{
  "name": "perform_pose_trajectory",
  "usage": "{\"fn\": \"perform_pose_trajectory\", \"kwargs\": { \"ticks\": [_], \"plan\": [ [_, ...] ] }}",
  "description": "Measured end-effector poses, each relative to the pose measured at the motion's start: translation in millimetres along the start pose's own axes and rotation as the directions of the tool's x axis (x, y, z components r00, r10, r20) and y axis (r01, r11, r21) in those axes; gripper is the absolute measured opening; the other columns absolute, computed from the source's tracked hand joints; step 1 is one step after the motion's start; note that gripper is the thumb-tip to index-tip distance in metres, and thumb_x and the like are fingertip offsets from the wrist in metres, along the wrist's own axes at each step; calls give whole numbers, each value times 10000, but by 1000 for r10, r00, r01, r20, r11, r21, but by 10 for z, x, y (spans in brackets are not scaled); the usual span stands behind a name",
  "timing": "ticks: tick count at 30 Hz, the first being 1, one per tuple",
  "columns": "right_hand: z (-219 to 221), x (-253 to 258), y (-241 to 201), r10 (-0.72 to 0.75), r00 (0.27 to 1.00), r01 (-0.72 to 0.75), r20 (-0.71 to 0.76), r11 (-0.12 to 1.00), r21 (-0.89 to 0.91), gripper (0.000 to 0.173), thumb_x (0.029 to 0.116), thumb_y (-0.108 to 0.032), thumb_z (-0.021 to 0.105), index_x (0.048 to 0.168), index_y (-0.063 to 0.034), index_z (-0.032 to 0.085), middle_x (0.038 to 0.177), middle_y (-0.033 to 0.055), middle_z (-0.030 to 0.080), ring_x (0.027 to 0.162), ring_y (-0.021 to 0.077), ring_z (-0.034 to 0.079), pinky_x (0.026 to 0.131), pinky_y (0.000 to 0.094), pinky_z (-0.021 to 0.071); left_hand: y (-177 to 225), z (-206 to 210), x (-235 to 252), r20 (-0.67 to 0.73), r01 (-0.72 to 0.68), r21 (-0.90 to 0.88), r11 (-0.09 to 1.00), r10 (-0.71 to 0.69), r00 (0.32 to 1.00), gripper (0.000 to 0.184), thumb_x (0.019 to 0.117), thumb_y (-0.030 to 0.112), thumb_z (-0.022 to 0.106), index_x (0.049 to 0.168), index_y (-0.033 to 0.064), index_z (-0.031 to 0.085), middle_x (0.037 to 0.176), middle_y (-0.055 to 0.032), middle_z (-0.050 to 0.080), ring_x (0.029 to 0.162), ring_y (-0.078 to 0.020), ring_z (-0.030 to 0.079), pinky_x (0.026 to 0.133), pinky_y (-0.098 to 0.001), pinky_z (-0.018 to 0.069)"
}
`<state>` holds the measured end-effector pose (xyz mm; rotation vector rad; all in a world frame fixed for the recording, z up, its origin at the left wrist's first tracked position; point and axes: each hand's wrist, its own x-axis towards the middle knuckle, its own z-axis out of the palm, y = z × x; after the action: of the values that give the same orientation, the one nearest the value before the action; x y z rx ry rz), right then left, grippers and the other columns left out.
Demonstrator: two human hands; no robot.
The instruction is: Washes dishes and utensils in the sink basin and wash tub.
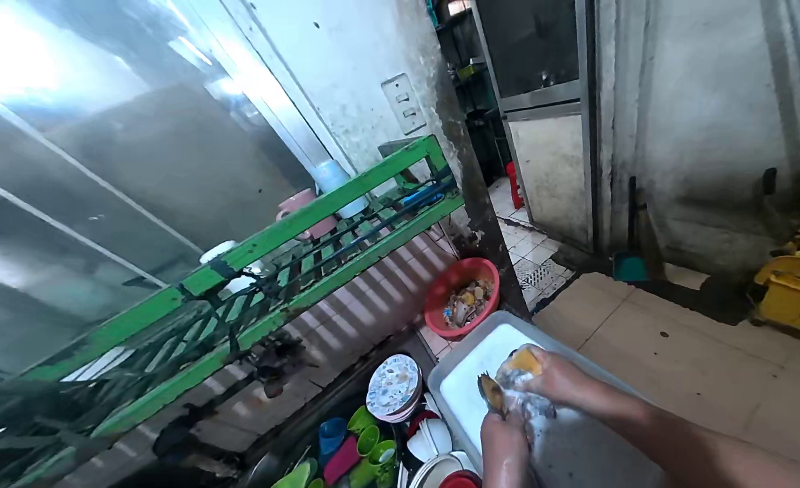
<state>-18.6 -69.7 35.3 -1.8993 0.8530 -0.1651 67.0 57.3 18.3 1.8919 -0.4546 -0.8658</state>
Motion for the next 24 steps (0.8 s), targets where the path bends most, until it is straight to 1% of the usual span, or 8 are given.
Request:
{"fn": "perform_pose_trajectory", "kwargs": {
  "ticks": [2,5,8,11,15,18,21,24],
  "plan": [
    [-69,112,78,11,994,-17,-108,998,-59,545,974,-247,703,1450,-63,511,1275,232,643,1196,377,624,1040,563,471,-12,3,-40,59,45,-133,990,-37,998,202,1074,131,533,961,-25,595,619,-24,540,451,-71,481,439,-210,429],
    [-163,298,166,44,942,19,-333,983,184,622,950,-265,747,1464,-40,479,1261,238,652,1162,384,643,1018,584,491,-17,-47,-62,144,91,-328,940,-46,989,162,1074,101,515,1068,-40,595,651,-30,558,425,-52,465,391,-180,411],
    [-131,238,152,37,975,19,-221,969,246,737,922,-379,768,1485,-46,428,1247,236,643,1130,361,647,991,568,511,-16,-74,-115,227,83,-414,906,14,974,161,1057,47,514,1148,-44,611,736,-57,601,451,-54,475,399,-177,411],
    [-172,69,6,-84,986,95,-146,993,70,521,980,-358,696,1345,-6,579,1158,211,672,1072,325,659,983,530,504,-13,-91,-125,297,87,-458,885,60,953,180,1066,55,489,1147,-50,610,722,-55,608,468,-55,502,421,-178,434],
    [-392,97,-65,-11,877,185,-480,930,317,464,1003,-255,675,1366,8,555,1166,237,676,1054,357,671,954,576,517,-11,-117,-68,279,103,-389,916,11,960,261,1114,167,421,1090,-31,590,650,-18,550,448,-54,482,409,-180,428],
    [-199,97,-73,103,911,92,-400,893,440,638,996,-341,678,1462,10,418,1214,252,637,1085,357,653,959,562,522,85,-23,2,235,64,-381,922,30,971,294,1120,197,412,1031,-20,589,612,2,500,422,-39,424,392,-171,384],
    [17,5,-97,-25,971,88,-236,961,261,561,960,-329,715,1359,19,531,1150,208,657,1050,301,655,960,494,519,128,-23,60,265,47,-313,948,39,963,346,1120,198,412,918,-13,597,532,14,459,399,-42,397,391,-177,348],
    [-228,73,-53,0,990,21,-144,990,142,527,974,-298,713,1373,3,545,1177,225,661,1072,335,655,975,536,507,30,-165,100,255,-8,-274,962,80,964,230,1066,63,487,1179,-49,653,696,-37,643,512,-66,558,477,-205,470]
  ]
}}
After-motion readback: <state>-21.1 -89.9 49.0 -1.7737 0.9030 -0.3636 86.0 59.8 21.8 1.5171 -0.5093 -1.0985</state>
